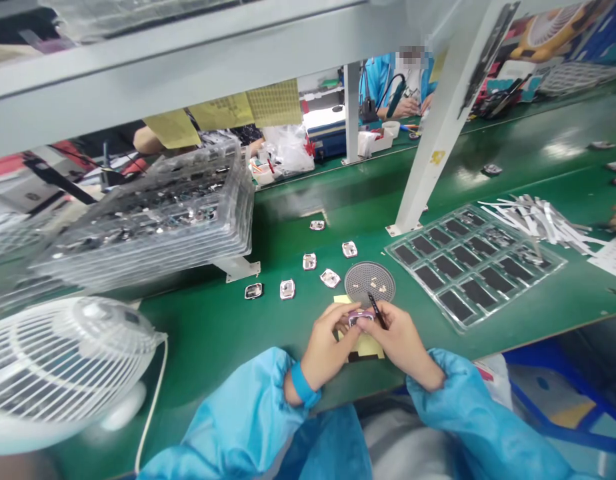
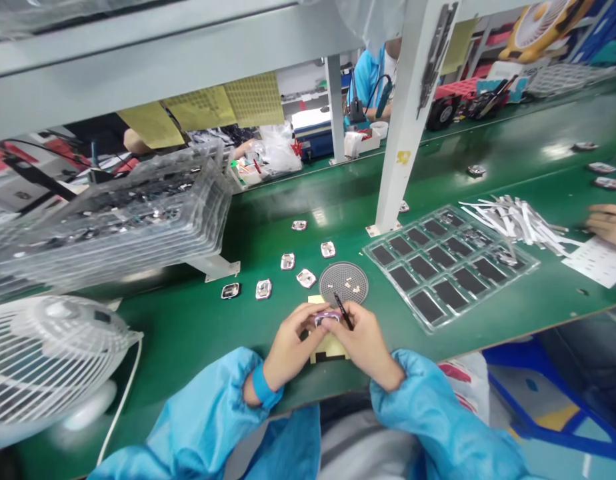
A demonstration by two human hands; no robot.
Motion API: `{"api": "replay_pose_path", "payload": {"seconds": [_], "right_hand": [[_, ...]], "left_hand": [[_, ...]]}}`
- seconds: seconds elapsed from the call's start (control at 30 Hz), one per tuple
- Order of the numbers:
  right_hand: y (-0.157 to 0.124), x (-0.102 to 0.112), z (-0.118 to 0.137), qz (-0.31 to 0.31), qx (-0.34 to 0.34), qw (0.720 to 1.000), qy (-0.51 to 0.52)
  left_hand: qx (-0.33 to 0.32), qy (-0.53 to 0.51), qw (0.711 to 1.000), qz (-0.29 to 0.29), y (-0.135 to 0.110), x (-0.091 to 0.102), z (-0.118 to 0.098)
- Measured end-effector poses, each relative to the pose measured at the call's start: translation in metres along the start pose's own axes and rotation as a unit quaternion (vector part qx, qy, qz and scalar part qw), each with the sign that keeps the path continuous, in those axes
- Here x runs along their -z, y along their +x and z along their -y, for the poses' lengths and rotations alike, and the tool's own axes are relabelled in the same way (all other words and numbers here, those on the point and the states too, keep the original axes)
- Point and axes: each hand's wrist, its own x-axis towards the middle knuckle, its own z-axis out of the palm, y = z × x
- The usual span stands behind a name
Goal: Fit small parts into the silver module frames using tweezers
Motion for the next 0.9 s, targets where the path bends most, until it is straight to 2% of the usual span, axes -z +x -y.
{"api": "replay_pose_path", "payload": {"seconds": [0.07, 0.2, 0.3, 0.43, 0.53, 0.6, 0.7, 0.8, 0.9], "right_hand": [[-0.001, 0.0, 0.001, -0.014, 0.011, 1.0, -0.026], [-0.003, -0.002, 0.003, -0.023, 0.032, 0.998, -0.038], [-0.003, -0.004, 0.002, -0.023, 0.032, 0.998, -0.05], [-0.001, 0.001, 0.002, -0.039, 0.053, 0.993, -0.097], [0.002, 0.011, 0.009, -0.059, 0.107, 0.986, -0.11], [0.003, 0.018, 0.016, -0.064, 0.164, 0.975, -0.137], [0.004, 0.025, 0.024, -0.012, 0.224, 0.959, -0.176], [0.003, 0.027, 0.023, 0.055, 0.261, 0.944, -0.194], [0.002, 0.025, 0.016, 0.06, 0.273, 0.938, -0.207]], "left_hand": [[-0.005, 0.067, 0.998, 0.004, -0.003, 0.0, -0.004], [-0.014, 0.096, 0.995, -0.015, -0.005, 0.0, -0.01], [-0.006, 0.091, 0.995, -0.031, -0.004, 0.0, -0.009], [0.037, 0.05, 0.998, -0.021, 0.0, 0.002, -0.005], [0.058, 0.038, 0.997, -0.026, 0.001, 0.003, -0.003], [0.043, 0.063, 0.997, -0.028, 0.0, 0.003, -0.003], [-0.005, 0.125, 0.992, -0.023, -0.001, 0.004, -0.004], [-0.019, 0.148, 0.989, -0.021, -0.002, 0.004, -0.004], [-0.018, 0.15, 0.988, -0.018, -0.002, 0.004, -0.002]]}}
